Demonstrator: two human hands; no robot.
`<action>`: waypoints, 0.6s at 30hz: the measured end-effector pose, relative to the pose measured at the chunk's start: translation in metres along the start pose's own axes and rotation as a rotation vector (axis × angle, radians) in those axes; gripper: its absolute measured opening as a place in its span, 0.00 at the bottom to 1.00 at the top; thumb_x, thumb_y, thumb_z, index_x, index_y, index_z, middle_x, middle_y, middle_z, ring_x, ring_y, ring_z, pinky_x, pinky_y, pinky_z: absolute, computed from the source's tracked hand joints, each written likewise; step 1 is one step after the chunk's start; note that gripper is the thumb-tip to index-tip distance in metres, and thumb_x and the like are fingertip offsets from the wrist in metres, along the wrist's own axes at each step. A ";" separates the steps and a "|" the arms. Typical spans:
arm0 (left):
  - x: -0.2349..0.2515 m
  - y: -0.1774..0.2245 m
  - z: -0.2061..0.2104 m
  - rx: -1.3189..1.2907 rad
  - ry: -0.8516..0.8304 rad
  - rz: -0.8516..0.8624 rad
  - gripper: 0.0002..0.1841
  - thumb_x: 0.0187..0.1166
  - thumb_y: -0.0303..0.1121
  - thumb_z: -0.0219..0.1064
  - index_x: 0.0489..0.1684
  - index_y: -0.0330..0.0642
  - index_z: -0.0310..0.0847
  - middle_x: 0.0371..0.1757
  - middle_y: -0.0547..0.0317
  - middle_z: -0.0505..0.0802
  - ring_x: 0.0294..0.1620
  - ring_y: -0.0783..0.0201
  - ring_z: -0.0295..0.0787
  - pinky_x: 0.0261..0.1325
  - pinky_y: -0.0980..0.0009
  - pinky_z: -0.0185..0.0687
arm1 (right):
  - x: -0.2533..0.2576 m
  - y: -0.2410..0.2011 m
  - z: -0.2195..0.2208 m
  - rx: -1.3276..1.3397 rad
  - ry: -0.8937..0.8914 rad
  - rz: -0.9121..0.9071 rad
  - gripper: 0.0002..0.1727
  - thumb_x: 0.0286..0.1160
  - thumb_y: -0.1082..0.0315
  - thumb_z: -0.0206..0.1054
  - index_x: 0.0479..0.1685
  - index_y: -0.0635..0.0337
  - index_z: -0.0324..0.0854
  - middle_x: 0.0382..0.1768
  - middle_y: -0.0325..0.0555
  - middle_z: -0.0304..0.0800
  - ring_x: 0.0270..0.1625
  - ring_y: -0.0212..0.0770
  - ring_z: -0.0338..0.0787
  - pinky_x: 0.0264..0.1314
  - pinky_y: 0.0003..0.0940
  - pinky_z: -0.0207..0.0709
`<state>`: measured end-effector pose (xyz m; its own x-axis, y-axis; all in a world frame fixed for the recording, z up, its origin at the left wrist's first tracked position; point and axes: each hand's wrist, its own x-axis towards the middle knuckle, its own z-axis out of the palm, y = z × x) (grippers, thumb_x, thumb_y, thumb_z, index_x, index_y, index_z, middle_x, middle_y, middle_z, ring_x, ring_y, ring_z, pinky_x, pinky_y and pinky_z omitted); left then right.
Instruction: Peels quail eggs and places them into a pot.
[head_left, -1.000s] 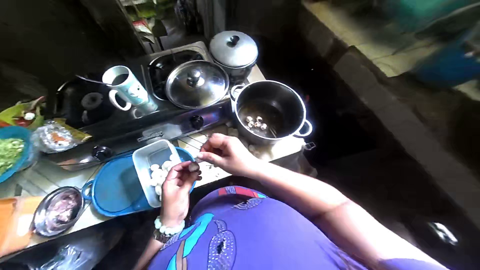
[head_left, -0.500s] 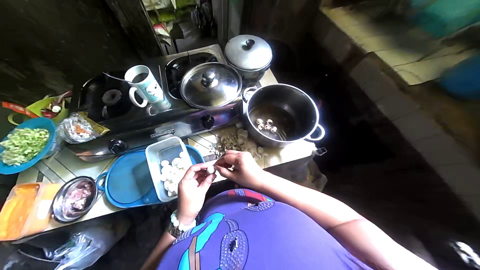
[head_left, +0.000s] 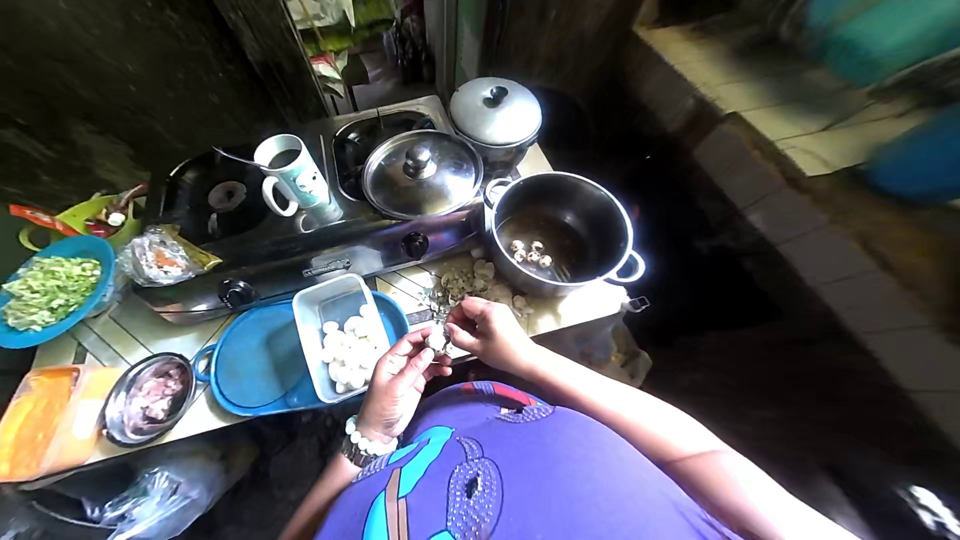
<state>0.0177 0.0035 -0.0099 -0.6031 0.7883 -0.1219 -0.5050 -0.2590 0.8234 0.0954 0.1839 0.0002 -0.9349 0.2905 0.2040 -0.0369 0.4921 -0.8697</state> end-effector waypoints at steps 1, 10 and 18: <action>0.001 -0.001 0.000 -0.013 0.002 -0.010 0.15 0.81 0.22 0.57 0.62 0.35 0.82 0.52 0.55 0.94 0.45 0.64 0.94 0.51 0.67 0.91 | -0.001 -0.001 0.000 -0.003 0.003 -0.005 0.11 0.74 0.67 0.66 0.35 0.68 0.87 0.31 0.46 0.87 0.33 0.23 0.80 0.37 0.16 0.72; 0.006 -0.001 -0.004 -0.097 0.070 -0.037 0.13 0.78 0.23 0.67 0.58 0.39 0.85 0.45 0.57 0.94 0.37 0.69 0.91 0.43 0.73 0.89 | 0.002 0.003 -0.007 -0.057 0.035 -0.001 0.11 0.73 0.68 0.65 0.35 0.69 0.88 0.31 0.48 0.88 0.32 0.27 0.82 0.38 0.20 0.75; 0.003 0.002 0.000 -0.023 0.226 -0.025 0.11 0.78 0.16 0.60 0.53 0.35 0.79 0.43 0.57 0.93 0.41 0.64 0.94 0.53 0.67 0.92 | 0.023 0.022 -0.012 -0.193 -0.118 0.200 0.16 0.81 0.69 0.65 0.60 0.70 0.87 0.57 0.60 0.93 0.60 0.49 0.92 0.70 0.41 0.80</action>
<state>0.0145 0.0056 -0.0087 -0.7119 0.6501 -0.2657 -0.5341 -0.2554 0.8059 0.0769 0.2118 -0.0089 -0.9517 0.3060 -0.0260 0.2095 0.5849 -0.7836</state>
